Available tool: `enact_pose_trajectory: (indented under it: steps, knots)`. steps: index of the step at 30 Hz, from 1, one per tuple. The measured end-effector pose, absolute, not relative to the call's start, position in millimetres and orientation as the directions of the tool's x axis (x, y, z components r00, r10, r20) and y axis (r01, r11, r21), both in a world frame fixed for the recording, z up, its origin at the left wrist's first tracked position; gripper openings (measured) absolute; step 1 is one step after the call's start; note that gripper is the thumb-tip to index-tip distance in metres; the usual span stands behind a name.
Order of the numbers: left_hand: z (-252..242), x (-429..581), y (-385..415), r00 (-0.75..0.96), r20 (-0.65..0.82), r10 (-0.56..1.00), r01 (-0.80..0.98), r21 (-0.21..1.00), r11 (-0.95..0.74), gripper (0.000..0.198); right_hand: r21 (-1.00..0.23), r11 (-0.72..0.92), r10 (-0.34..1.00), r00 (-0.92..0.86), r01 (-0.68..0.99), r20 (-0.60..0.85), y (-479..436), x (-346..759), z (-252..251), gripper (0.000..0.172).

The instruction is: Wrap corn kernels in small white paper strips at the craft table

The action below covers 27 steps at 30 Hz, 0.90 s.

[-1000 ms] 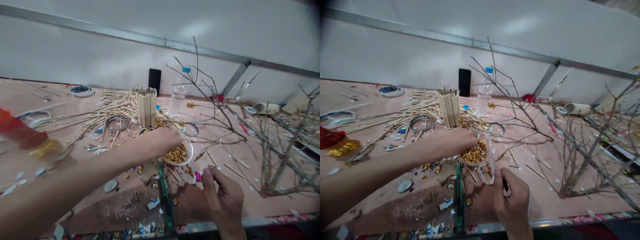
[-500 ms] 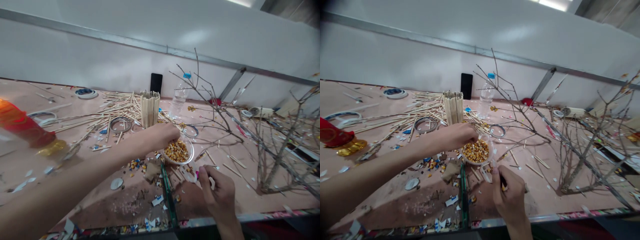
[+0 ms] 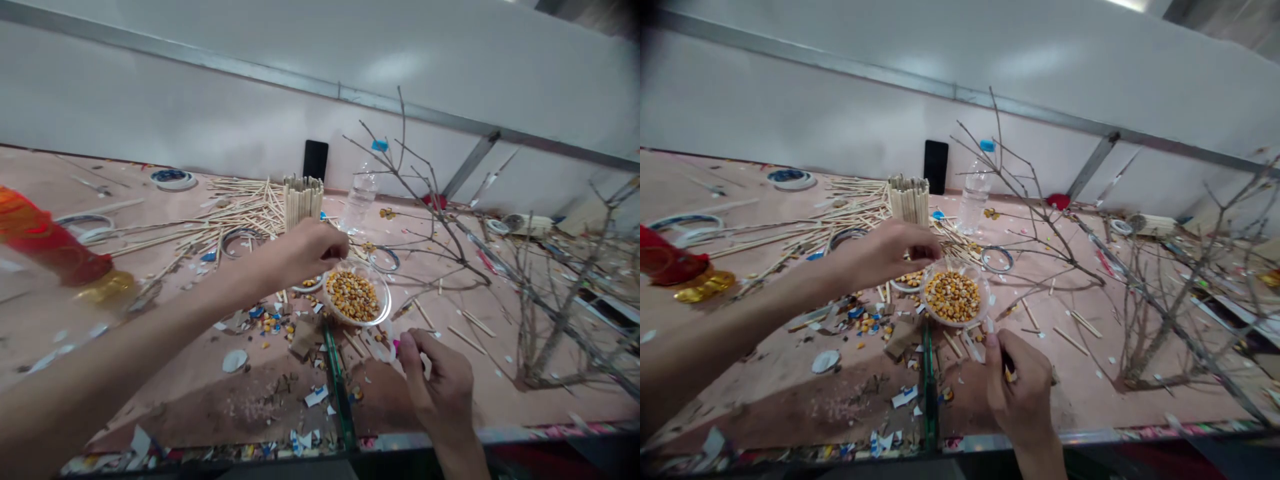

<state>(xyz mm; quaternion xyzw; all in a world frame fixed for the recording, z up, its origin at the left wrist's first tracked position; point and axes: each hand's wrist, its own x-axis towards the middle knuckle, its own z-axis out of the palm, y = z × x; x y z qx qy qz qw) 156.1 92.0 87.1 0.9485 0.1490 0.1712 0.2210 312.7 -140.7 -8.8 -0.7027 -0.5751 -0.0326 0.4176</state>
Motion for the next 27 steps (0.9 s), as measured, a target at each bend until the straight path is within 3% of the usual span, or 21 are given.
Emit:
enact_pose_trajectory:
  steps: [5,8,11,14,17,20,24,27]
  knots:
    - [95,60,95,0.596,0.443,0.669,0.351,0.606,-0.714,0.017,-0.48,0.146,0.833,0.154,0.865,0.531,-134,317,18,0.032]
    - [79,2,83,0.354,0.485,0.8,0.435,0.671,-0.6,0.019,-0.39,0.278,0.841,-0.026,0.878,0.54,-115,312,46,0.018]
    - [53,-38,64,0.212,0.416,0.884,0.5,0.732,-0.464,0.022,-0.295,0.362,0.85,-0.183,0.884,0.493,-83,302,69,0.015]
    - [30,-60,47,0.144,0.348,0.926,0.503,0.78,-0.371,0.037,-0.228,0.346,0.884,-0.234,0.91,0.405,-50,288,82,0.018]
    - [17,-69,35,0.138,0.287,0.948,0.511,0.799,-0.316,0.041,-0.136,0.328,0.906,-0.271,0.935,0.325,-24,266,84,0.016]
    - [12,-67,31,0.199,0.227,0.953,0.56,0.772,-0.301,0.033,-0.006,0.441,0.886,-0.434,0.898,0.161,-2,235,75,0.009]
    - [7,-52,40,0.397,0.173,0.901,0.623,0.67,-0.403,0.029,0.149,0.59,0.804,-0.595,0.793,-0.017,30,200,54,0.017]
    - [7,-39,52,0.51,0.139,0.849,0.64,0.598,-0.483,0.025,0.178,0.653,0.755,-0.649,0.736,-0.088,48,188,43,0.022]
